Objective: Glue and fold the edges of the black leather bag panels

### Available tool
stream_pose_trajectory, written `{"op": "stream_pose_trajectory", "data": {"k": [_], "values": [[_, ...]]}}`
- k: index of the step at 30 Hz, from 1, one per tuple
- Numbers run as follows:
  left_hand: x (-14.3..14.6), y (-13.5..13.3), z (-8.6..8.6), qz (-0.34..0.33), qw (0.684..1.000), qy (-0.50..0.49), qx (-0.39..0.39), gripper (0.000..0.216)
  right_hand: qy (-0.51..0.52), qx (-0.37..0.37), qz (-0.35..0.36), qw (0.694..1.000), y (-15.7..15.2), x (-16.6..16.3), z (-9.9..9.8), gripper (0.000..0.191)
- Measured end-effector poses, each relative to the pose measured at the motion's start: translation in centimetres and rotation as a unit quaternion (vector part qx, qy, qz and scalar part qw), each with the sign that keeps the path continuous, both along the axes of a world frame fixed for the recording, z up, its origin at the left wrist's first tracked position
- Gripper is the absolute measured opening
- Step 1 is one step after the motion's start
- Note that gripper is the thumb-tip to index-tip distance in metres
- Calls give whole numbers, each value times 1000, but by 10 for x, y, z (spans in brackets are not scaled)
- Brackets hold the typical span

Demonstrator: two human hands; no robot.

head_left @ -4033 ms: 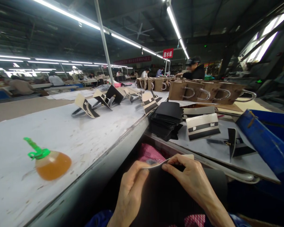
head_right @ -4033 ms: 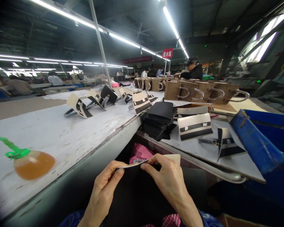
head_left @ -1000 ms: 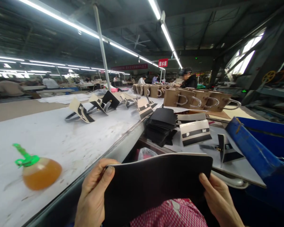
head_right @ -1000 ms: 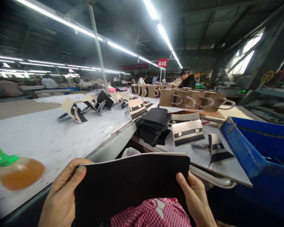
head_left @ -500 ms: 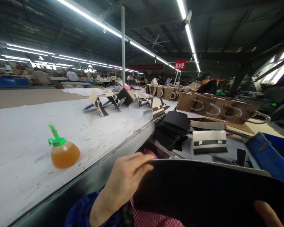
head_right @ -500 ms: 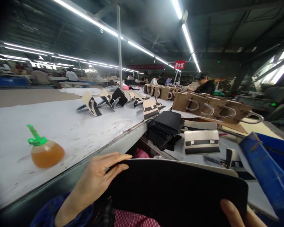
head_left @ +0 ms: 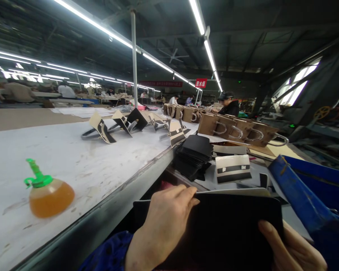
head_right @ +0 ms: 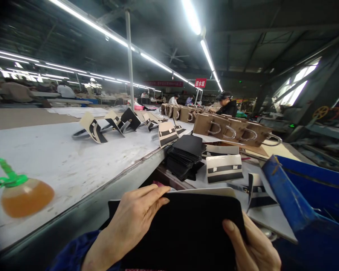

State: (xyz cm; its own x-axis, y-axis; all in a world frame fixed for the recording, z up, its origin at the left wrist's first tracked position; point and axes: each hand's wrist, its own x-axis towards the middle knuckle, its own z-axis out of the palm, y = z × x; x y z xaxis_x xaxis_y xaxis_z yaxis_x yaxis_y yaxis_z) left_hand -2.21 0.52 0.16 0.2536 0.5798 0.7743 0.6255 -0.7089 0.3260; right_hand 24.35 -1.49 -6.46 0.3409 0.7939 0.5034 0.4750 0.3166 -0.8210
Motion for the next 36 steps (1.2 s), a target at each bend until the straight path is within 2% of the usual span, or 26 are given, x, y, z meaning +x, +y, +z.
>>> {"op": "stream_pose_trajectory", "data": {"k": [3,6,8,10,13,19,23,31,34,36], "values": [[5,2,-2,-17,1000,-25,10,21,-47,17,1,999,8,-14,14,38],[4,3,-4,-24,999,-45,14,21,-72,79,54,993,15,-26,29,25],[2,1,-6,-25,998,-46,25,21,-46,113,101,987,16,-33,38,18],[0,-2,-8,-31,998,-35,39,20,-5,128,115,985,16,-41,46,17],[-2,-6,-10,-54,998,-27,35,19,51,95,105,989,12,-50,53,21],[0,-10,-8,-98,994,-47,-31,21,147,51,107,982,6,-53,51,23],[8,-6,-11,-91,996,-24,5,27,141,49,81,985,6,-52,47,23],[23,-2,-24,-23,997,8,76,23,106,74,58,990,8,-57,50,25],[23,-4,-24,-24,997,0,78,21,90,90,68,990,8,-59,50,24],[22,-5,-24,-46,997,-21,54,20,74,103,82,988,10,-58,48,22]]}}
